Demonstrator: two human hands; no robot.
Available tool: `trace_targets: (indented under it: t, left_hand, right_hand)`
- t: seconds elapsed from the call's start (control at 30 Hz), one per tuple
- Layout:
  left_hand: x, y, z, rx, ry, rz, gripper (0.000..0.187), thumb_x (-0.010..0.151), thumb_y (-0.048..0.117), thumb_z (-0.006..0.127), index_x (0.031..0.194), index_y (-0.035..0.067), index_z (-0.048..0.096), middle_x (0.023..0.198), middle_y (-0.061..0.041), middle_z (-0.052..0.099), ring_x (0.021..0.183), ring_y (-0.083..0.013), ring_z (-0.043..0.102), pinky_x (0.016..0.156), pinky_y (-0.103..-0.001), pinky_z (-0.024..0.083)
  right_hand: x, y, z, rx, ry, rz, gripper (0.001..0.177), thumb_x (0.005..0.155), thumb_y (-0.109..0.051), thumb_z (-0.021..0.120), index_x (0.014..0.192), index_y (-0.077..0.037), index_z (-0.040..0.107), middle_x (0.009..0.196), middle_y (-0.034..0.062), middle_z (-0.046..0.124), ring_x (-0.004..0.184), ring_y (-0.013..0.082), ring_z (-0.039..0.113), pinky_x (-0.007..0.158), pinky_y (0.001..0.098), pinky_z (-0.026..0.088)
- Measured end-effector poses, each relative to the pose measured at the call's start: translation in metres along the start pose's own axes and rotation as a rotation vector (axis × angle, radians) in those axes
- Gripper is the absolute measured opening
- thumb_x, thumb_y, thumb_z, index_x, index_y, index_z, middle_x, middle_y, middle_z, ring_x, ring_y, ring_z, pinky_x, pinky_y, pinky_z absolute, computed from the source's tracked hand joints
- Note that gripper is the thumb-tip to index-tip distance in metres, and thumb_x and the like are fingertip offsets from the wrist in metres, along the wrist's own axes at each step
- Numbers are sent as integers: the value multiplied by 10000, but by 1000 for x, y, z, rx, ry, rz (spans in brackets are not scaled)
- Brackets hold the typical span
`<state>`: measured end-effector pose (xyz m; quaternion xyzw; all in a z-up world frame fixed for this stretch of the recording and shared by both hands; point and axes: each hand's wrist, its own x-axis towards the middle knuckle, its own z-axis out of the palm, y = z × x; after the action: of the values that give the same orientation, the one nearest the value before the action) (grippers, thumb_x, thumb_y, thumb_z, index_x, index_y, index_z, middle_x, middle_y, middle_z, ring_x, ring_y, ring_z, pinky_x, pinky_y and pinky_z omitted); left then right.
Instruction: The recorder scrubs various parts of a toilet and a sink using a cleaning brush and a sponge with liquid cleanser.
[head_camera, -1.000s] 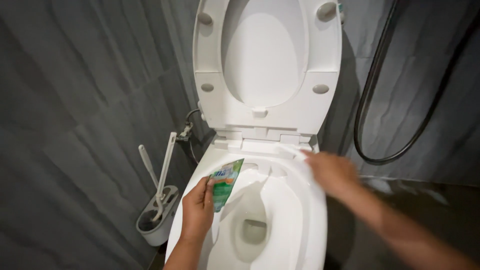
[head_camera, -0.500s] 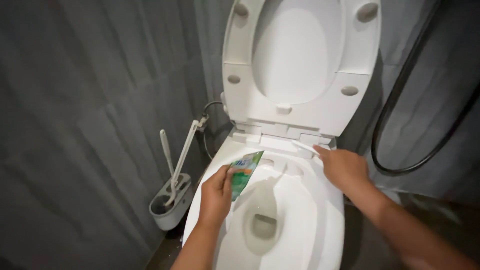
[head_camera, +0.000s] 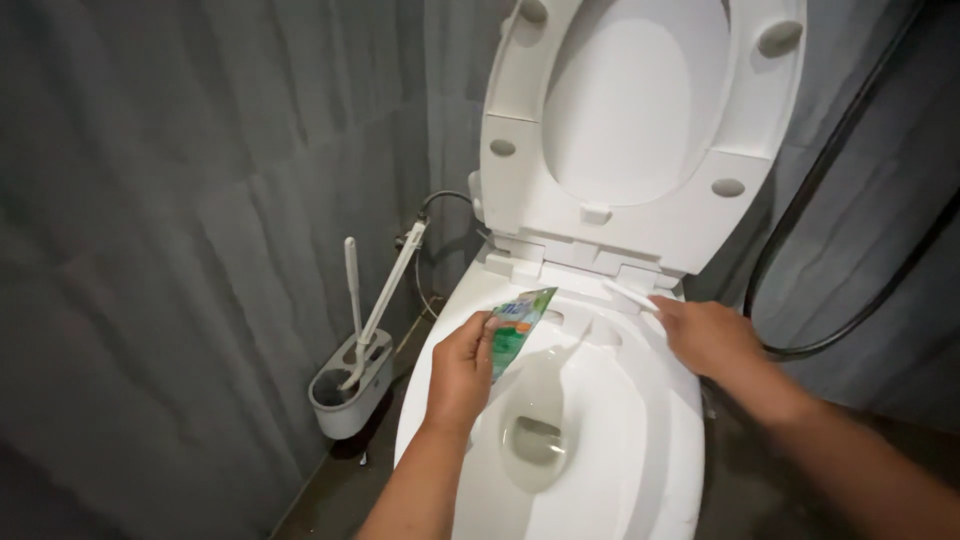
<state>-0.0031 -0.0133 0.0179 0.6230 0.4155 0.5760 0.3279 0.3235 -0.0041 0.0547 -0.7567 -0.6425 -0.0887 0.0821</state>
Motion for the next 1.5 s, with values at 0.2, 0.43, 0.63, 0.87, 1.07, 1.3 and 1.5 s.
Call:
trace_targets:
  t: [0.2,0.43,0.63,0.87,1.07,1.3,1.5]
  left_hand:
    - [-3,33,-9,57,-51,-158,264,1050,271,531,1086,91,721,763,-134,681,650,-198,556,638,-325,496]
    - [1,5,-2,22,36,32,253,1042,262,546,1073,56,689,822,-107,723,682,-178,636,674,-312,530]
    - [1,10,-4,26,15,-13,258,1040,269,547,1093,61,691,811,-122,718,681,-188,620,681,-313,526]
    - [2,6,-3,37,13,-23,256,1041,269,552,1071,51,683,750,-122,671,645,-184,575,635,-316,503]
    - [3,-2,-3,46,50,49,256,1034,271,556,1085,58,688,742,-115,668,619,-176,587,617,-312,505]
    - [3,15,-8,74,42,-88,258,1043,274,547,1124,86,704,775,-140,694,662,-207,606,645,-334,510]
    - [8,-10,-5,28,229,138,236,1051,207,549,1141,28,673,893,-142,717,738,-195,664,701,-315,533]
  right_hand:
    - [2,-27,-65,-85,-158,86,407,1026,-450,433,1383,-410,625,964,90,820,930,312,780,872,468,605]
    - [38,6,-48,-143,-215,-45,386,981,-472,536,1321,-380,694,1076,88,787,951,296,766,861,425,612]
    - [31,3,-35,-142,-89,-117,403,967,-408,520,1336,-369,676,1081,112,765,996,326,720,873,469,575]
    - [11,-8,-45,-103,-118,-43,391,993,-385,509,1350,-365,667,1131,97,761,1036,331,719,912,452,563]
    - [35,32,-19,-19,-155,-192,320,937,-436,596,1209,-364,750,1178,31,765,1048,288,732,920,403,575]
    - [-3,-14,-40,-243,-126,-62,441,1003,-342,510,1419,-479,563,1067,89,760,925,328,728,821,463,583]
    - [26,4,28,-138,226,-312,543,977,-259,485,1499,-407,506,927,89,736,804,302,720,742,452,585]
